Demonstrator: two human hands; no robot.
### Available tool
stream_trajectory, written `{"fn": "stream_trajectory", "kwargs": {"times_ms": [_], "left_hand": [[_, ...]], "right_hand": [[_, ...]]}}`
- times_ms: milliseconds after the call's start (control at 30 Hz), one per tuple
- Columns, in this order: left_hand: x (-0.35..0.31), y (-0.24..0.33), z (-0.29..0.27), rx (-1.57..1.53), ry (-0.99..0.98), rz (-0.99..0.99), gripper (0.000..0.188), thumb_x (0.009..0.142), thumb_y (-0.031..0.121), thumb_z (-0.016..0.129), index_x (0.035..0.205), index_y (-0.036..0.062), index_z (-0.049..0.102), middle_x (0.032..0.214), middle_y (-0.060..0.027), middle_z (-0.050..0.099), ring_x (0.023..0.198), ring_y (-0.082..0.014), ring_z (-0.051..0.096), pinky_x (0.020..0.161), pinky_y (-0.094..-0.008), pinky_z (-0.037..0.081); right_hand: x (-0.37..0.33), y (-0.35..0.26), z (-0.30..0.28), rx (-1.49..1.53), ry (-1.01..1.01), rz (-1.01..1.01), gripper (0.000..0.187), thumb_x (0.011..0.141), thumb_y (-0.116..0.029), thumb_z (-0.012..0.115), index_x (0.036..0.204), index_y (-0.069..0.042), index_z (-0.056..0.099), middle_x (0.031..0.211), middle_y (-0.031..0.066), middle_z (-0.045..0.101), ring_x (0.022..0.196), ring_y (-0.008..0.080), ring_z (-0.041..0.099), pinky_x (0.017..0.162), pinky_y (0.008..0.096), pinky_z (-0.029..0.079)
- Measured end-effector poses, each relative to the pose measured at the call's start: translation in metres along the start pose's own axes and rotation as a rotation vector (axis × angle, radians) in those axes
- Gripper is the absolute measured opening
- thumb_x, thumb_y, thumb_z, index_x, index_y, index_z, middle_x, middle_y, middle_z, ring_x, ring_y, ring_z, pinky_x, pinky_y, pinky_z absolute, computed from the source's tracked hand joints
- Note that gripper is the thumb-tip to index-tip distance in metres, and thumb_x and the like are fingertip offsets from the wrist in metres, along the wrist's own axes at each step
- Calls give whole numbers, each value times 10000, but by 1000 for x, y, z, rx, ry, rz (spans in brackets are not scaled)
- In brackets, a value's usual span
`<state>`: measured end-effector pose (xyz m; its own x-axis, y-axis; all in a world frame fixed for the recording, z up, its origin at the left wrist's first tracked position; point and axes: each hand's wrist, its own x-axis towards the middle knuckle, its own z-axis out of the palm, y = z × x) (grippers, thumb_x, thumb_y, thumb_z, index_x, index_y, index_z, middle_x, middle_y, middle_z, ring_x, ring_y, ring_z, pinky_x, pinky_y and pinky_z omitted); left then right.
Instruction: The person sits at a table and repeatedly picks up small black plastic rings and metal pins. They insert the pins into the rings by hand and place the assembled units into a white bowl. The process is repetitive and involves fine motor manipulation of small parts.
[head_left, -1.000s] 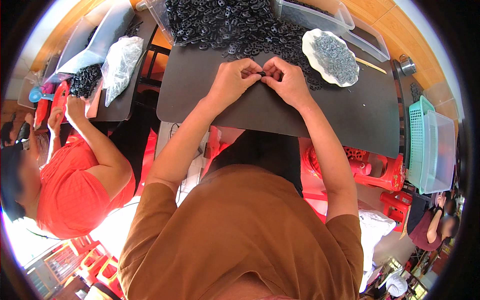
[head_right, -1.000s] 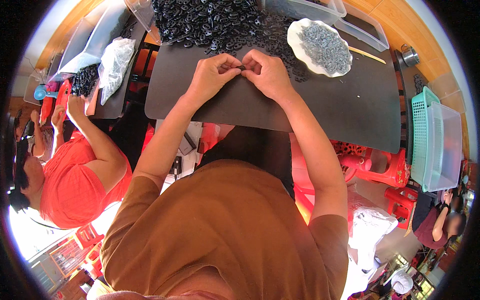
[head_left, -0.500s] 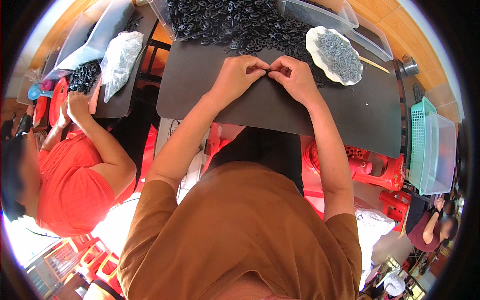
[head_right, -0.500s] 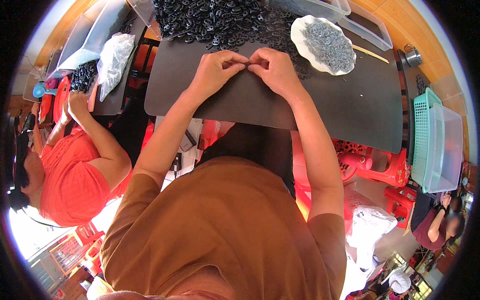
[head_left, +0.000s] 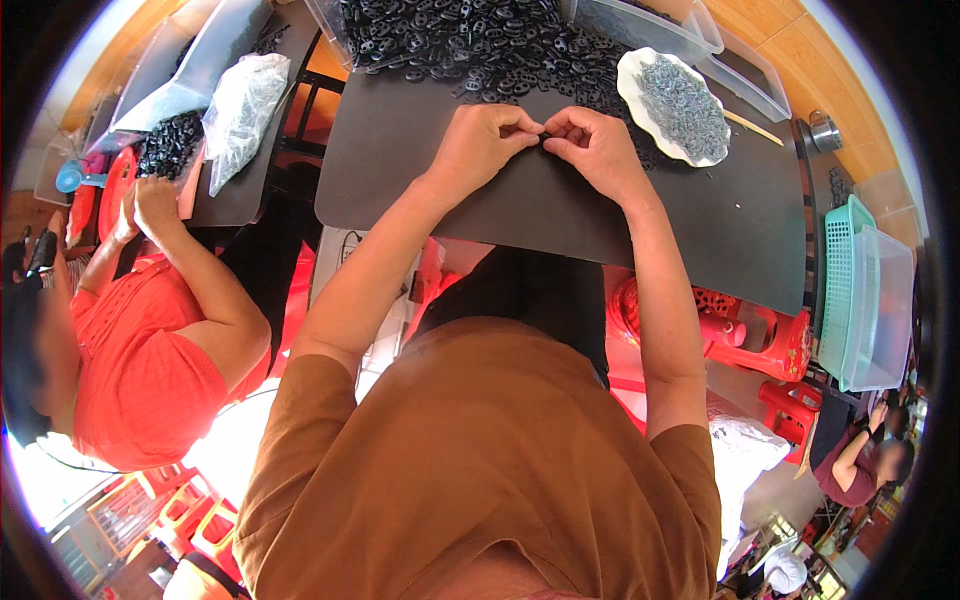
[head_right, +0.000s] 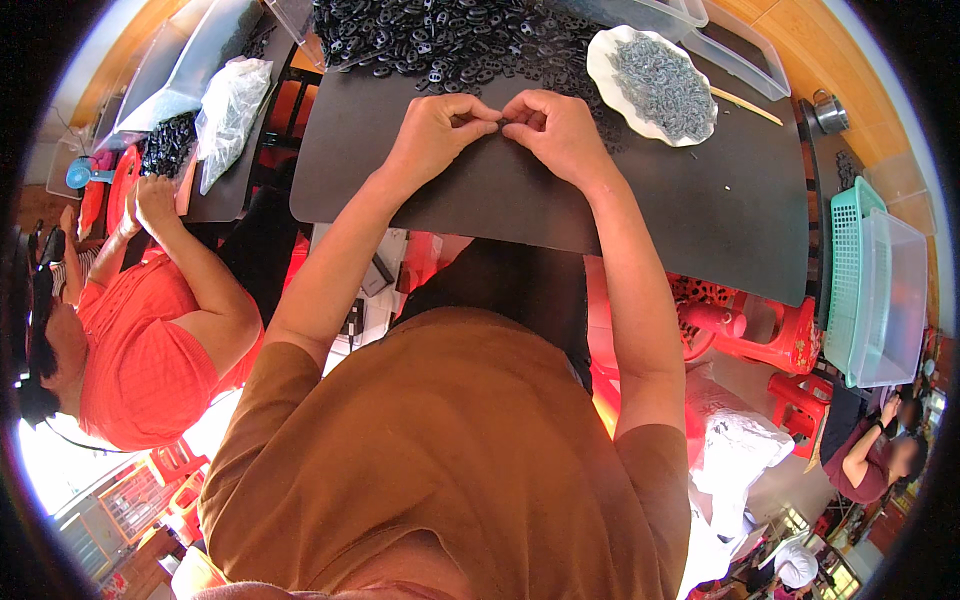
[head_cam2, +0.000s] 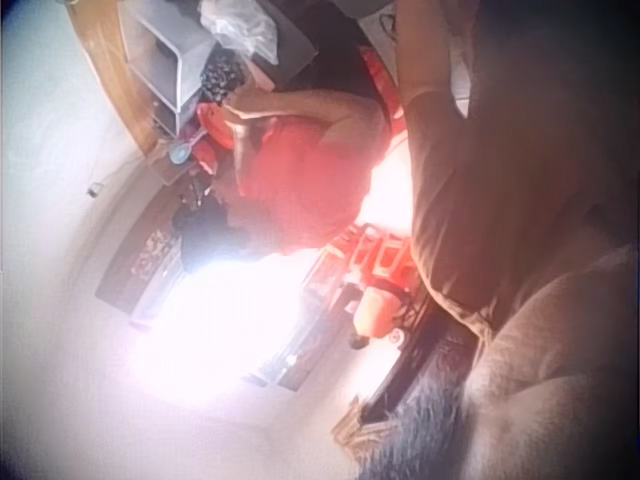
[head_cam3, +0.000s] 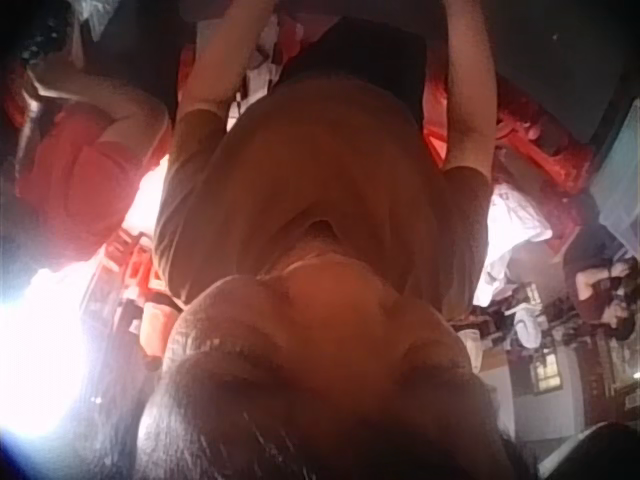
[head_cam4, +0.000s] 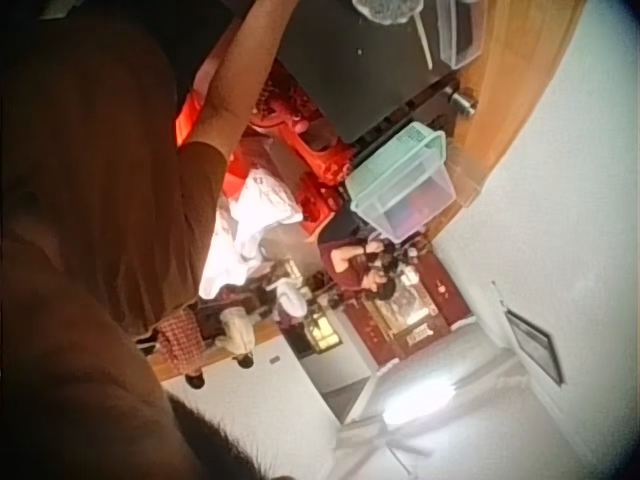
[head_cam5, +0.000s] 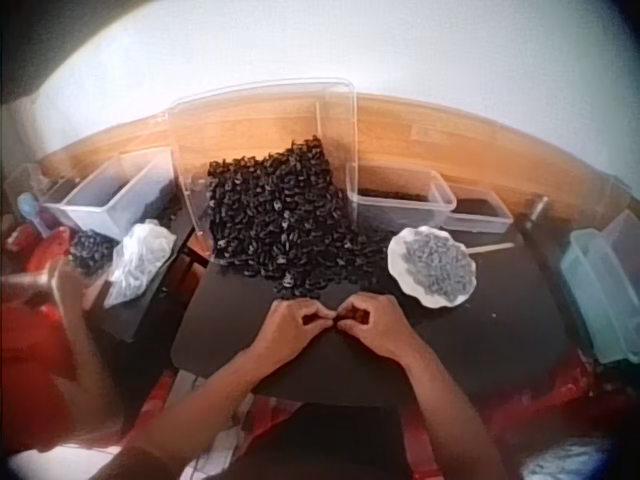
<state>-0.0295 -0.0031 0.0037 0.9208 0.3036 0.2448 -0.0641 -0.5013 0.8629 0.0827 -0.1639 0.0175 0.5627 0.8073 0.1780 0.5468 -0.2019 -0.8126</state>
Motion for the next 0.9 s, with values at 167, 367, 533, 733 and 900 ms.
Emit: {"fn": "stream_trajectory", "kwargs": {"times_ms": [167, 367, 533, 733, 900], "left_hand": [[0, 0, 0, 19, -27, 10, 124, 814, 65, 724, 932, 30, 739, 817, -69, 725, 724, -105, 668, 686, -260, 528], [-2, 2, 2, 19, -31, 51, 113, 799, 58, 728, 906, 22, 733, 803, -63, 709, 716, -108, 664, 673, -263, 524], [-2, -1, 4, 22, -33, 78, 102, 792, 50, 729, 890, 20, 728, 794, -60, 696, 708, -116, 661, 656, -267, 519], [-1, -5, 5, 65, -45, 121, 94, 800, 48, 723, 891, 21, 727, 794, -71, 693, 696, -131, 658, 651, -271, 517], [-3, -2, 2, 10, -43, 113, 122, 823, 91, 717, 925, 25, 726, 824, -77, 702, 693, -134, 649, 659, -279, 515]], "right_hand": [[-1, 0, -1, 8, -20, 18, 121, 799, -52, 732, 895, -11, 672, 749, -16, 633, 651, 38, 525, 606, 222, 438], [-6, -4, 2, -53, 23, -58, 97, 784, -23, 716, 841, 0, 641, 747, 41, 620, 639, 97, 557, 600, 259, 447], [-8, -6, 4, -88, 41, -65, 98, 785, 0, 708, 824, 8, 619, 745, 39, 602, 628, 95, 538, 588, 260, 430], [-6, -5, 5, -115, 32, -61, 95, 762, -16, 705, 821, 3, 634, 738, 83, 614, 647, 182, 594, 608, 305, 462], [-5, -6, -4, -72, -31, -32, 92, 783, -23, 685, 822, 10, 609, 733, 57, 621, 652, 144, 604, 610, 284, 472]]}}
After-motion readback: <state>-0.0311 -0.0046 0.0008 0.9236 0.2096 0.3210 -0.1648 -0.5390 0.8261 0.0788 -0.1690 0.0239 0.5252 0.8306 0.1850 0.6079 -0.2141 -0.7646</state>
